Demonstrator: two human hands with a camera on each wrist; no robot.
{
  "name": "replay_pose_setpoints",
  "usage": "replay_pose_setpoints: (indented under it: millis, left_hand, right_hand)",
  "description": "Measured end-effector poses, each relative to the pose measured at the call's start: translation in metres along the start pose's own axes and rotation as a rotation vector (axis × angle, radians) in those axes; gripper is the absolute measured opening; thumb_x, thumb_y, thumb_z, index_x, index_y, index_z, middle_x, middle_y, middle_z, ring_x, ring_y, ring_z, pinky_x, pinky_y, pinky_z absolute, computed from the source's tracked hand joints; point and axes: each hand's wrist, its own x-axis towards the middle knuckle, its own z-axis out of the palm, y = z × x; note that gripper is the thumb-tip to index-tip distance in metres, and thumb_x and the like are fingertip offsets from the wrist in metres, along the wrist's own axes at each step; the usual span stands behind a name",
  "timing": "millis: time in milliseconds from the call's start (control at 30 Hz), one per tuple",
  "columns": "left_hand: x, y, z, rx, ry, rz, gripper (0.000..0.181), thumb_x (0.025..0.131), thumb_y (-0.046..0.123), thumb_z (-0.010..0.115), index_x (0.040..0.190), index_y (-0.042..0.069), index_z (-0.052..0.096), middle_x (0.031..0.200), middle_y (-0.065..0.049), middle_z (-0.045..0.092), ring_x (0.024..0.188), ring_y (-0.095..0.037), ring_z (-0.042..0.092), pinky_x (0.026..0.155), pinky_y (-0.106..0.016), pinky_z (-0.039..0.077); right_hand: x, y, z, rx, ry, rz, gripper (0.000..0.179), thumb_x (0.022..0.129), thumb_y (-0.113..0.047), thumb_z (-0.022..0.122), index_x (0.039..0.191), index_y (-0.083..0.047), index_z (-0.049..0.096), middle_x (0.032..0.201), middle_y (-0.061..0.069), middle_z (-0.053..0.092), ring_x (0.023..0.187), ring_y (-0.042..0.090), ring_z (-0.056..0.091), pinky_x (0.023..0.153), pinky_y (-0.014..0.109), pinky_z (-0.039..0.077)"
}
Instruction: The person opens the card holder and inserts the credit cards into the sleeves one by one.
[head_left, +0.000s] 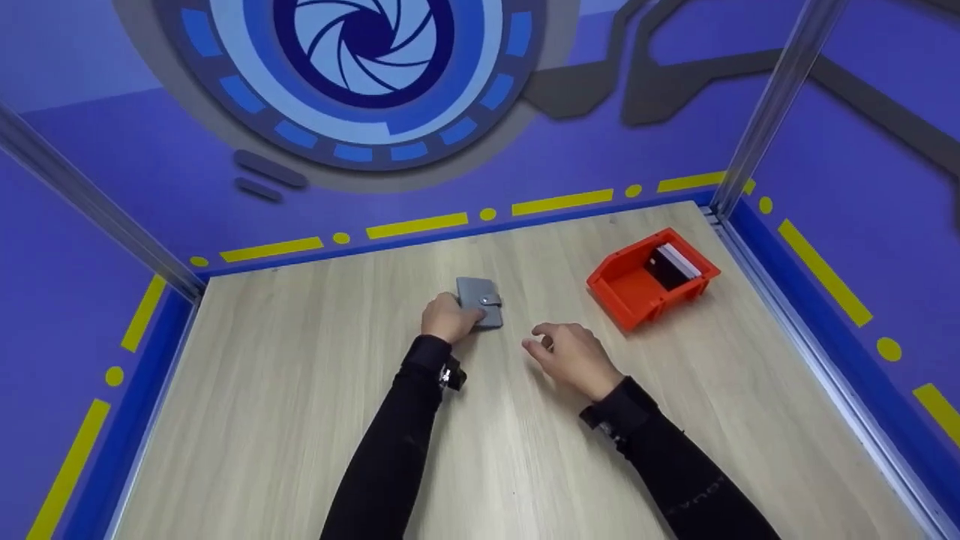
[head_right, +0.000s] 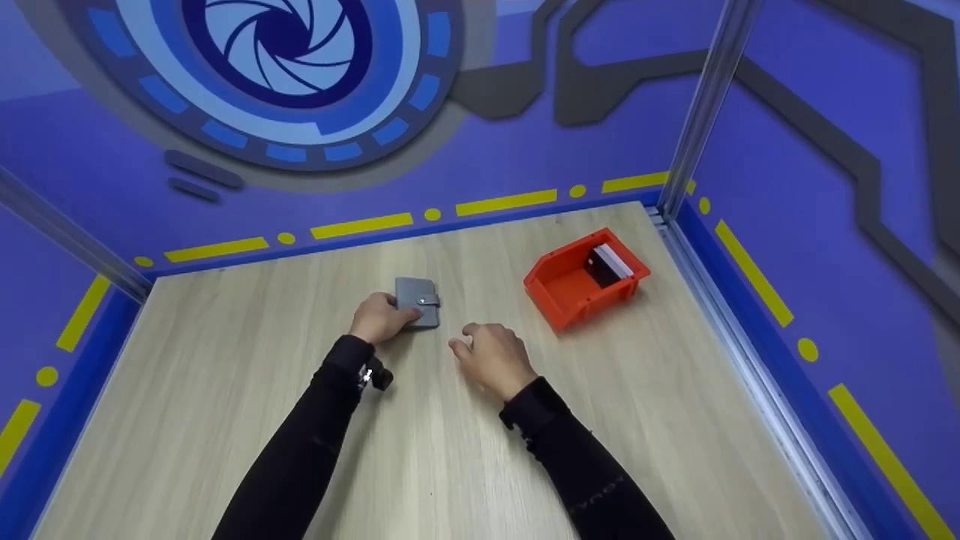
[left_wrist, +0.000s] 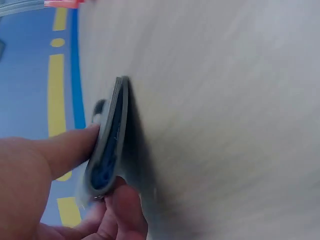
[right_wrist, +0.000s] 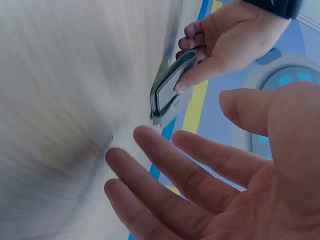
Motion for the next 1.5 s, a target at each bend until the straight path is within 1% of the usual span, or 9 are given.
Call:
replay_pose_setpoints:
  millis: [167,300,533,767,933,1100,1367,1433,1500]
  left_hand:
    - [-0.012,-0.002,-0.005,-0.138,0.021,0.022,0.044,0.102,0.038,0.076,0.124,0.0,0.076,0.117,-0.015,0.079,0.098,-0.025,0.07,0.085,-0.039,0.057]
    - [-0.033,-0.001,-0.01,-0.233,0.05,0.112,0.042,0.105,0.037,0.072,0.129,0.003,0.077,0.122,-0.015,0.08,0.108,-0.026,0.075,0.091,-0.043,0.062]
    - [-0.079,-0.004,-0.013,-0.308,0.093,0.254,0.027,0.106,0.037,0.073,0.108,0.011,0.077,0.089,-0.004,0.067,0.075,-0.018,0.061,0.063,-0.032,0.048]
    - [-0.109,-0.007,-0.007,-0.343,0.072,0.338,0.023,0.108,0.033,0.07,0.108,0.011,0.077,0.083,0.0,0.062,0.068,-0.012,0.055,0.06,-0.027,0.044]
    - [-0.125,-0.009,-0.005,-0.348,0.045,0.359,0.021,0.108,0.029,0.068,0.104,0.011,0.078,0.08,0.0,0.063,0.066,-0.01,0.055,0.059,-0.026,0.044]
    - [-0.138,-0.011,-0.006,-0.314,0.027,0.349,0.015,0.102,0.024,0.073,0.102,0.011,0.082,0.079,0.0,0.069,0.06,-0.008,0.056,0.054,-0.025,0.045]
    - [-0.151,-0.005,-0.004,-0.212,0.092,0.408,0.014,0.101,0.022,0.075,0.094,0.012,0.079,0.081,0.004,0.068,0.06,-0.003,0.053,0.056,-0.024,0.044]
    - [-0.151,-0.005,-0.006,-0.21,0.1,0.415,0.013,0.102,0.022,0.075,0.095,0.012,0.08,0.082,0.003,0.068,0.062,-0.004,0.054,0.057,-0.024,0.045]
    - [-0.152,-0.005,-0.008,-0.219,0.094,0.404,0.013,0.103,0.022,0.074,0.099,0.011,0.08,0.085,0.003,0.07,0.064,-0.005,0.055,0.058,-0.024,0.046]
  right_hand:
    - [0.005,-0.004,-0.009,0.037,0.004,-0.005,0.03,0.107,-0.035,0.073,0.12,-0.01,0.082,0.096,0.006,0.082,0.086,0.021,0.075,0.081,0.043,0.061]
    - [0.006,-0.009,-0.014,0.1,0.064,-0.043,0.018,0.106,-0.029,0.075,0.11,-0.014,0.084,0.095,0.001,0.081,0.084,0.016,0.072,0.079,0.038,0.059]
    - [0.005,-0.024,-0.014,0.225,0.154,-0.155,0.008,0.102,-0.021,0.08,0.1,-0.014,0.083,0.095,0.001,0.079,0.083,0.013,0.071,0.081,0.031,0.06]
    - [0.001,-0.03,-0.009,0.247,0.116,-0.16,0.019,0.101,-0.033,0.084,0.096,-0.015,0.08,0.089,-0.003,0.074,0.081,0.009,0.065,0.077,0.025,0.055]
    - [-0.003,-0.028,-0.005,0.239,0.056,-0.124,0.027,0.101,-0.038,0.082,0.089,-0.016,0.074,0.082,-0.003,0.07,0.076,0.009,0.061,0.071,0.024,0.05]
    - [-0.008,-0.03,0.002,0.199,-0.013,-0.12,0.019,0.104,-0.028,0.075,0.089,-0.017,0.072,0.08,-0.004,0.068,0.071,0.008,0.059,0.066,0.025,0.048]
    - [-0.016,-0.038,0.012,-0.009,0.087,-0.268,0.012,0.104,-0.015,0.067,0.093,-0.011,0.073,0.083,-0.001,0.065,0.074,0.013,0.058,0.069,0.03,0.051]
    - [-0.015,-0.038,0.012,-0.022,0.095,-0.305,0.012,0.105,-0.013,0.066,0.097,-0.01,0.074,0.085,0.0,0.067,0.076,0.013,0.059,0.07,0.031,0.052]
    - [-0.013,-0.038,0.01,0.044,0.087,-0.288,0.014,0.107,-0.011,0.064,0.098,-0.008,0.074,0.084,0.001,0.067,0.074,0.012,0.06,0.068,0.03,0.053]
